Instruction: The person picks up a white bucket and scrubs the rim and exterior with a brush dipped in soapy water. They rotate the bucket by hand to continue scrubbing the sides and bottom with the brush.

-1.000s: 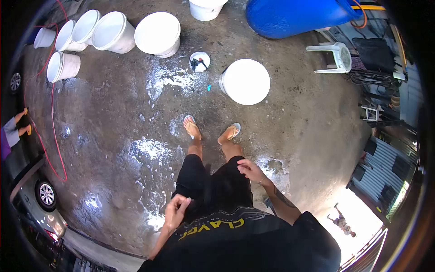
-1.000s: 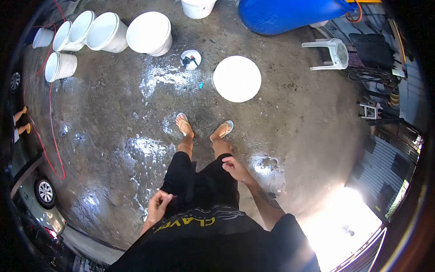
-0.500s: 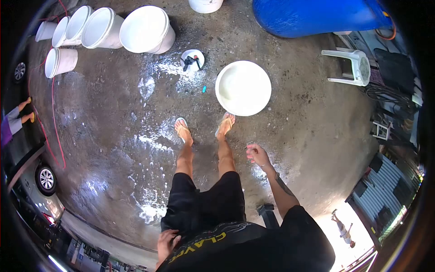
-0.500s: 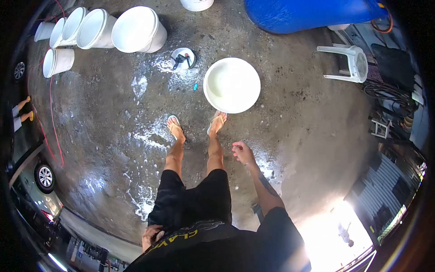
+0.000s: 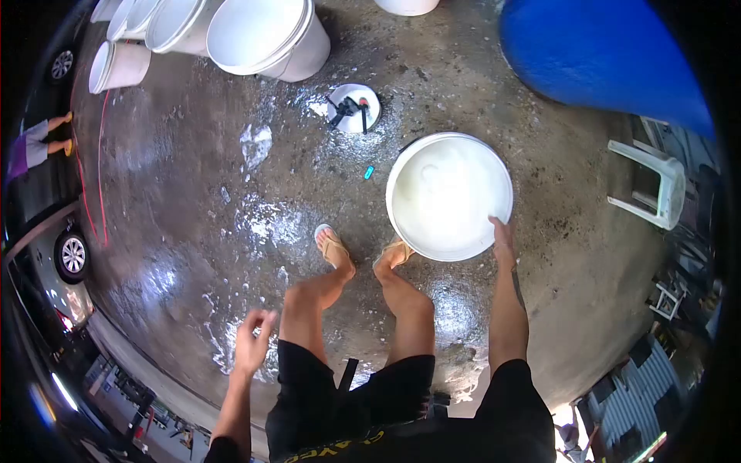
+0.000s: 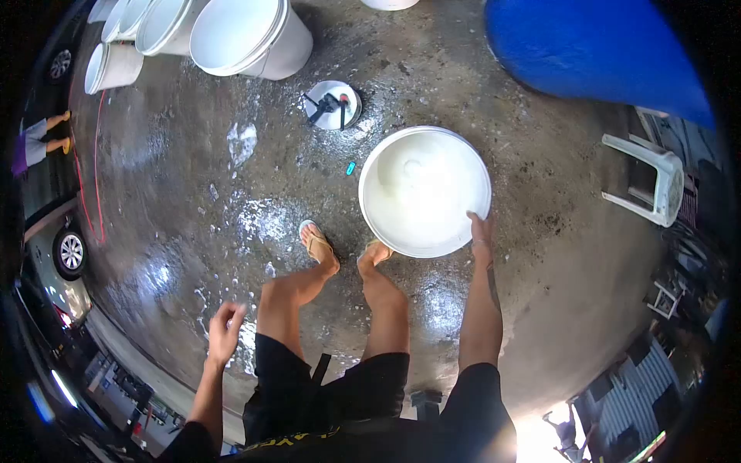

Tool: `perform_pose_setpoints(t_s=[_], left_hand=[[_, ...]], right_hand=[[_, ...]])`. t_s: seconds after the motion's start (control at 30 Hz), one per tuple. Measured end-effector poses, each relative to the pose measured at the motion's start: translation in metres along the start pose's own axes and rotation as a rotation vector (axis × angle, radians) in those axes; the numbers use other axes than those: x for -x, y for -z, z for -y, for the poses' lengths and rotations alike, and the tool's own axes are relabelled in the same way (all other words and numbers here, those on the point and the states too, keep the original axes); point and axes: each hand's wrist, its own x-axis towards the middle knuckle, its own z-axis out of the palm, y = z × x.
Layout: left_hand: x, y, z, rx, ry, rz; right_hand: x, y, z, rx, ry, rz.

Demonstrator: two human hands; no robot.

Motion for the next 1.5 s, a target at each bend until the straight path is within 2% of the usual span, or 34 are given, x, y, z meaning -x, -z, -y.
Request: perform_pose_setpoints(t_s=[0.03,0.1,0.13,0.17,0.23,0.3,0.33,0.37,0.4,0.43,0.47,0.5,0.53,0.57,0.6,0.63,0.7,0.77,0.83,0.9,1.0,1.03,1.1,1.13,1.17,1.2,1.23,1.27,1.3,1.33,1.4,1.5], left_hand=[[-0.029,-0.017,-0.006,0.103,-0.001,0.058],[-0.09,-0.052,-0.001,0.071,-0.089,0.125],[-0.122,-0.077,0.01,0.224,-0.09,0.152],[-0.15,-0.097,0.013,0.382,-0.094,0.174],[-0.182,-0.114,-0.006,0.182,-0.108,0.111],[-0.204,-0.117,-0.006,0.323,-0.073,0.194],[-0.191,-0.094,-0.034,0.371,-0.079,0.192],[-0.194,-0.078,-0.028,0.396,-0.07,0.181],[-0.195,-0.059,-0.011,0.39,0.032,0.092],[-0.199,-0.043,0.009,0.382,0.129,0.004],[-0.204,-0.031,0.031,0.339,0.128,-0.144],[-0.209,-0.021,0.057,0.29,0.132,-0.289],[-0.218,-0.01,0.087,0.364,0.123,-0.373],[-0.225,-0.004,0.109,0.436,0.114,-0.457],[-0.227,0.004,0.112,0.443,0.12,-0.457],[-0.229,0.018,0.109,0.457,0.116,-0.469],[-0.245,0.033,0.108,0.487,0.115,-0.505],[-0.272,0.033,0.11,0.468,0.129,-0.579],[-0.301,0.033,0.11,0.51,0.169,-0.625],[-0.324,0.03,0.111,0.555,0.202,-0.689],[-0.351,0.032,0.096,0.486,0.23,-0.694],[-0.357,0.033,0.085,0.497,0.233,-0.709],[-0.369,0.036,0.073,0.541,0.243,-0.77],[-0.372,0.042,0.072,0.512,0.218,-0.737],[-0.376,0.047,0.072,0.517,0.214,-0.75],[-0.381,0.053,0.074,0.468,0.146,-0.705],[-0.382,0.057,0.076,0.425,0.088,-0.661],[-0.382,0.063,0.073,0.441,0.089,-0.686],[-0.384,0.068,0.064,0.475,-0.018,-0.748],[-0.388,0.071,0.058,0.505,-0.128,-0.8],[-0.405,0.08,0.063,0.525,-0.183,-0.758],[-0.418,0.088,0.072,0.517,-0.242,-0.721]], right_hand=[[0.007,-0.004,0.01,0.011,0.002,0.007],[0.065,-0.006,0.06,0.079,0.167,0.165],[0.1,-0.019,0.083,0.258,0.186,0.083],[0.112,-0.028,0.079,0.282,0.195,0.089],[0.131,-0.042,0.067,0.134,0.37,0.133],[0.158,-0.059,0.081,0.146,0.318,0.23],[0.173,-0.076,0.093,0.118,0.264,0.314],[0.186,-0.099,0.103,0.159,0.187,0.328],[0.193,-0.122,0.105,0.067,0.157,0.397],[0.193,-0.146,0.097,0.132,0.196,0.466],[0.206,-0.174,0.119,0.144,0.334,0.6],[0.22,-0.205,0.149,0.354,0.279,0.586],[0.234,-0.233,0.187,0.467,0.26,0.672],[0.216,-0.257,0.171,0.495,0.379,0.713],[0.207,-0.282,0.172,0.31,0.446,0.791],[0.195,-0.299,0.184,0.316,0.452,0.797],[0.163,-0.328,0.216,-0.093,0.052,0.826],[0.099,-0.35,0.213,0.073,0.285,0.694],[0.024,-0.374,0.197,0.217,0.43,0.6],[-0.021,-0.403,0.207,0.716,0.588,0.504],[-0.114,-0.458,0.165,0.638,0.619,0.457],[-0.124,-0.466,0.168,0.64,0.636,0.467],[-0.137,-0.479,0.169,0.752,0.346,0.457],[-0.146,-0.473,0.169,0.984,0.457,0.44],[-0.145,-0.461,0.179,1.276,0.476,0.499],[-0.176,-0.451,0.16,1.189,0.677,0.525],[-0.176,-0.458,0.173,1.323,0.677,0.483],[-0.175,-0.463,0.188,1.16,0.502,0.607],[-0.171,-0.463,0.2,0.985,0.316,0.716],[-0.167,-0.463,0.208,0.98,0.327,0.709],[-0.159,-0.47,0.221,0.657,0.033,0.79],[-0.145,-0.49,0.217,0.763,0.173,0.859]])
